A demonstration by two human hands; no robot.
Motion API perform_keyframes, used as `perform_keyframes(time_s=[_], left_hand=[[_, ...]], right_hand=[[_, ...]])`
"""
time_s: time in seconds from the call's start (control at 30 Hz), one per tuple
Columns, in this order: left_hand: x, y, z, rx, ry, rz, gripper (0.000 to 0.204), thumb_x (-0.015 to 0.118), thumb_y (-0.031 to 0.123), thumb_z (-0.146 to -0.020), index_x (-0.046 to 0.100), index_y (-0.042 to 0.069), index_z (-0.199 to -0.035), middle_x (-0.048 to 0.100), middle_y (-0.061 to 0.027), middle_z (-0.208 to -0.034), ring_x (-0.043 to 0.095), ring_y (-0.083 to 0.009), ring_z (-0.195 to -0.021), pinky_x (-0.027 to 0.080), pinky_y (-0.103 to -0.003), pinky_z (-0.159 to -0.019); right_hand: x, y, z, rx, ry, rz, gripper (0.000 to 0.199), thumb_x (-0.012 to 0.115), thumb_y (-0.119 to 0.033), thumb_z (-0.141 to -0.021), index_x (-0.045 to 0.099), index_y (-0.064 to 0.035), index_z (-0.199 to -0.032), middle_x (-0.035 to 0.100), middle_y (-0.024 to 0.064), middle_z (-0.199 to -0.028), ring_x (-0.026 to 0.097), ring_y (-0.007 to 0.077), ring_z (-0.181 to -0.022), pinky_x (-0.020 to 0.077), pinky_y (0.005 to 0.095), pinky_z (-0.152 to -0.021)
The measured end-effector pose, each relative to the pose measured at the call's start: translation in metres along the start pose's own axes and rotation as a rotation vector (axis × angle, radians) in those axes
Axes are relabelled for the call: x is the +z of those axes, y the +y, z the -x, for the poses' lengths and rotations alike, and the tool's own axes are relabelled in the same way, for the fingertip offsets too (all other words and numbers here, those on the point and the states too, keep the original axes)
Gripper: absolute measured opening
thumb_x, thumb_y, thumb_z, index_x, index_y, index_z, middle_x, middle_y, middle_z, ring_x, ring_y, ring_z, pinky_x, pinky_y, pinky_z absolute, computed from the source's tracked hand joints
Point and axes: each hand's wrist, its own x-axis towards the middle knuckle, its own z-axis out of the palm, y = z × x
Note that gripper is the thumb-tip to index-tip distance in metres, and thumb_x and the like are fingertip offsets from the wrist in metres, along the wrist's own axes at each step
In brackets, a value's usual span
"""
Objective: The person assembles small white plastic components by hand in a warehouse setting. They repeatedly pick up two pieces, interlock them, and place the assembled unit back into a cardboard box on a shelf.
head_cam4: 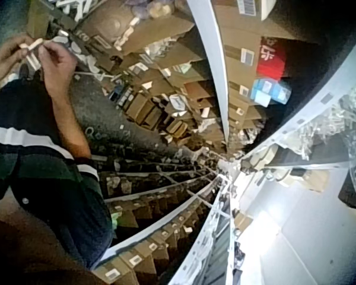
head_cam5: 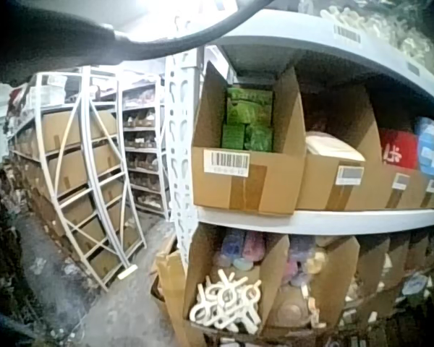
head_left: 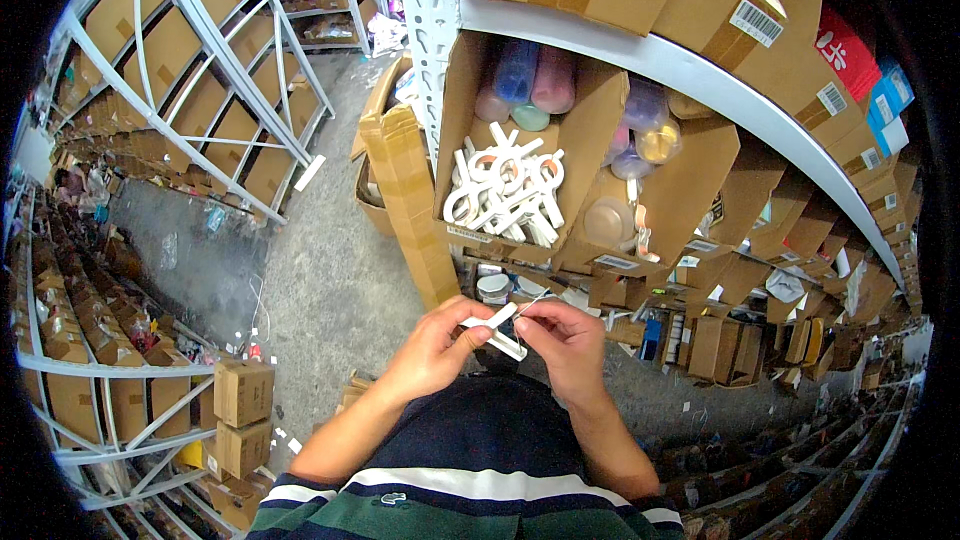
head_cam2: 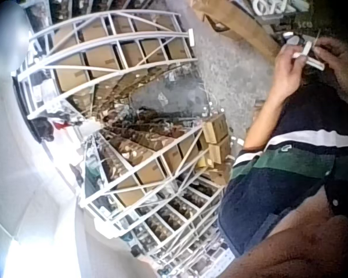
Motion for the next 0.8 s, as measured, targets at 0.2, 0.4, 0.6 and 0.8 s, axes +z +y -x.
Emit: perform_keyframes(time_s=[0.2,0.4,0.6,0.8], left_hand=[[0.008,-0.005,0.005,-0.010,0.115,0.021,0.015,0.062,0.012,-0.098,0.066,0.004,-0.109,0.061,-0.0002,-0.087,0.056,-0.0080,-0.073,0.045,-0.023,-0.064],[0.012,-0.008,0.007,-0.003,0.183,0.040,0.016,0.062,0.014,-0.098,0.065,0.004,-0.110,0.063,0.0009,-0.085,0.057,-0.0070,-0.072,0.046,-0.023,-0.063],[0.015,-0.006,0.009,-0.077,0.252,0.165,0.017,0.063,0.012,-0.096,0.066,0.002,-0.109,0.065,-0.0055,-0.094,0.061,-0.0130,-0.084,0.049,-0.027,-0.073],[0.017,-0.009,0.010,-0.096,0.291,0.297,0.018,0.063,0.015,-0.098,0.066,0.002,-0.110,0.065,-0.0013,-0.094,0.058,-0.0087,-0.083,0.048,-0.025,-0.072]], right_hand=[[0.016,-0.011,-0.001,0.015,0.012,-0.039,0.013,0.073,0.000,-0.086,0.068,0.0018,-0.098,0.071,0.0077,-0.097,0.067,0.0119,-0.088,0.0540,0.0254,-0.079],[0.014,0.009,-0.005,-0.057,-0.033,0.073,0.017,0.073,0.006,-0.084,0.066,0.0030,-0.099,0.071,0.0092,-0.095,0.067,0.0125,-0.087,0.0545,0.0238,-0.077],[0.024,0.001,-0.010,-0.280,-0.018,0.335,0.011,0.076,-0.003,-0.080,0.072,-0.0008,-0.090,0.072,0.0073,-0.085,0.067,0.0146,-0.079,0.0524,0.0282,-0.073],[0.031,-0.010,-0.012,-0.420,-0.066,0.539,0.014,0.073,-0.003,-0.077,0.071,-0.0022,-0.091,0.069,0.0114,-0.086,0.066,0.0266,-0.078,0.0525,0.0343,-0.071]])
